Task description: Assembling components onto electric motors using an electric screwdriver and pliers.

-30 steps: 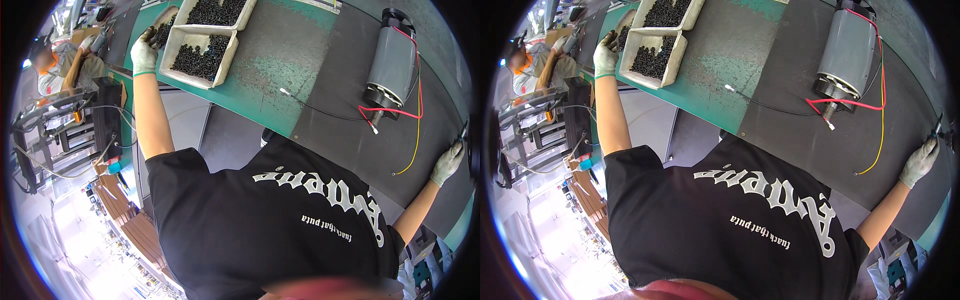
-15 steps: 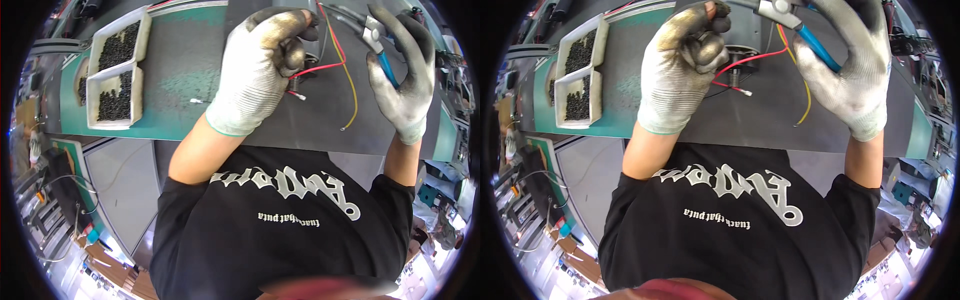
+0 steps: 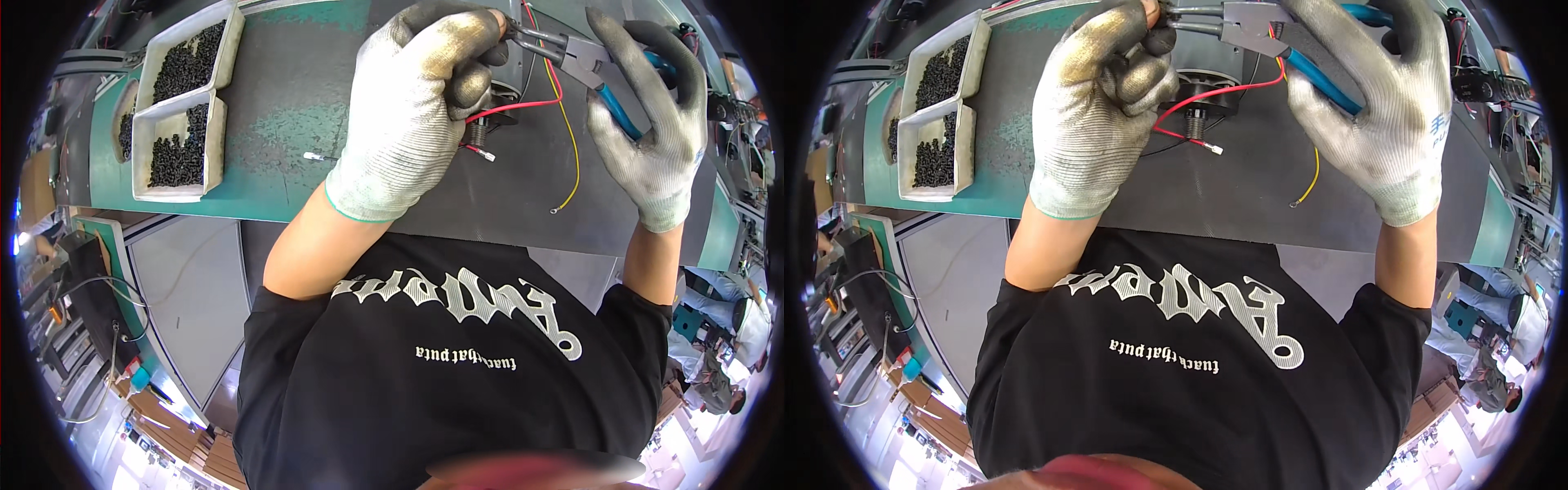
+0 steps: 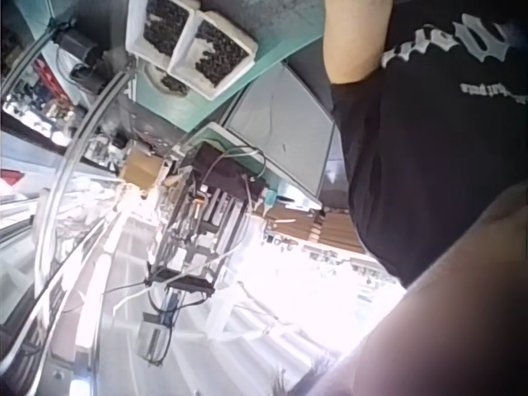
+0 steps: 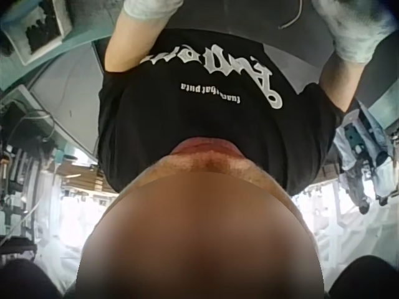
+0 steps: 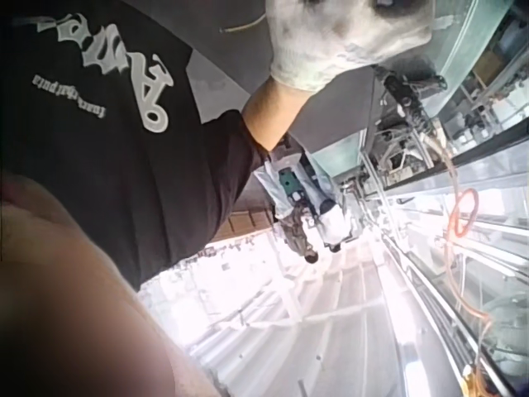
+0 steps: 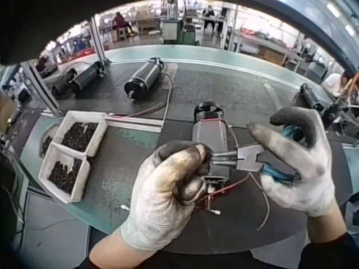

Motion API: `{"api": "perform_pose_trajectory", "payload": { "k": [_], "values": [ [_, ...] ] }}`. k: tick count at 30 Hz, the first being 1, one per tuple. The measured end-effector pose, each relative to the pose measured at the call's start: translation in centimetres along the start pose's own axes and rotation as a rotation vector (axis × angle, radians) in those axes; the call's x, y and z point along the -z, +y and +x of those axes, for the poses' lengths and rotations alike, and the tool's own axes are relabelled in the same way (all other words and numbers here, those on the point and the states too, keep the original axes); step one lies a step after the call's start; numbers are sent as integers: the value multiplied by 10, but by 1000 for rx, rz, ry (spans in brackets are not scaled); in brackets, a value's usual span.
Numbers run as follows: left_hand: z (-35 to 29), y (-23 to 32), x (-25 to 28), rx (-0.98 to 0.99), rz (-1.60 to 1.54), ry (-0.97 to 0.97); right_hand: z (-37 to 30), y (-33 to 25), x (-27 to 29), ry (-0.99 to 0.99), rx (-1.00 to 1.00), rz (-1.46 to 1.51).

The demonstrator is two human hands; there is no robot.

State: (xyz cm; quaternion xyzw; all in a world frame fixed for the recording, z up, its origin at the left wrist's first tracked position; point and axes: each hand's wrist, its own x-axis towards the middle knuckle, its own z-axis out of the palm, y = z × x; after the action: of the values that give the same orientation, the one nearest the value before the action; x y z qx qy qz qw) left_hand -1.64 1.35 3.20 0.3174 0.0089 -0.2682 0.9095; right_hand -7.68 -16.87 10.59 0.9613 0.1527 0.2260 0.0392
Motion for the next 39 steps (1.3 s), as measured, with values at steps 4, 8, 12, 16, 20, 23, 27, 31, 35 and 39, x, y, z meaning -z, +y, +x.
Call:
{"api": "perform_pose_trajectory", "payload": {
  "k": [4,8,12,16,20,23,27,31,35,39],
  "values": [
    [7,0,7,-33,92,39,3,-2,1,-3,-3,7],
    [29,-3,14,-578,174,-704,2,-2,-2,-12,0,15],
    [1,-9,4,-89,91,42,2,-1,-4,-19,1,31],
    [2,-9,7,-55,79,38,1,-1,-4,-17,26,18],
    [0,-11,8,-63,108,72,1,-1,-7,-15,35,39],
    [1,-12,4,-64,126,114,2,-4,-7,-5,47,41],
    [-4,-5,-4,-160,528,161,5,-11,-5,-121,-21,22],
    [7,27,4,-190,1178,-10,-8,4,-35,13,-23,80],
    [-10,10,59,275,901,53,-33,58,-92,240,-375,365],
    [-36,-35,48,484,361,55,-50,74,-131,211,-401,623]
  ]
}}
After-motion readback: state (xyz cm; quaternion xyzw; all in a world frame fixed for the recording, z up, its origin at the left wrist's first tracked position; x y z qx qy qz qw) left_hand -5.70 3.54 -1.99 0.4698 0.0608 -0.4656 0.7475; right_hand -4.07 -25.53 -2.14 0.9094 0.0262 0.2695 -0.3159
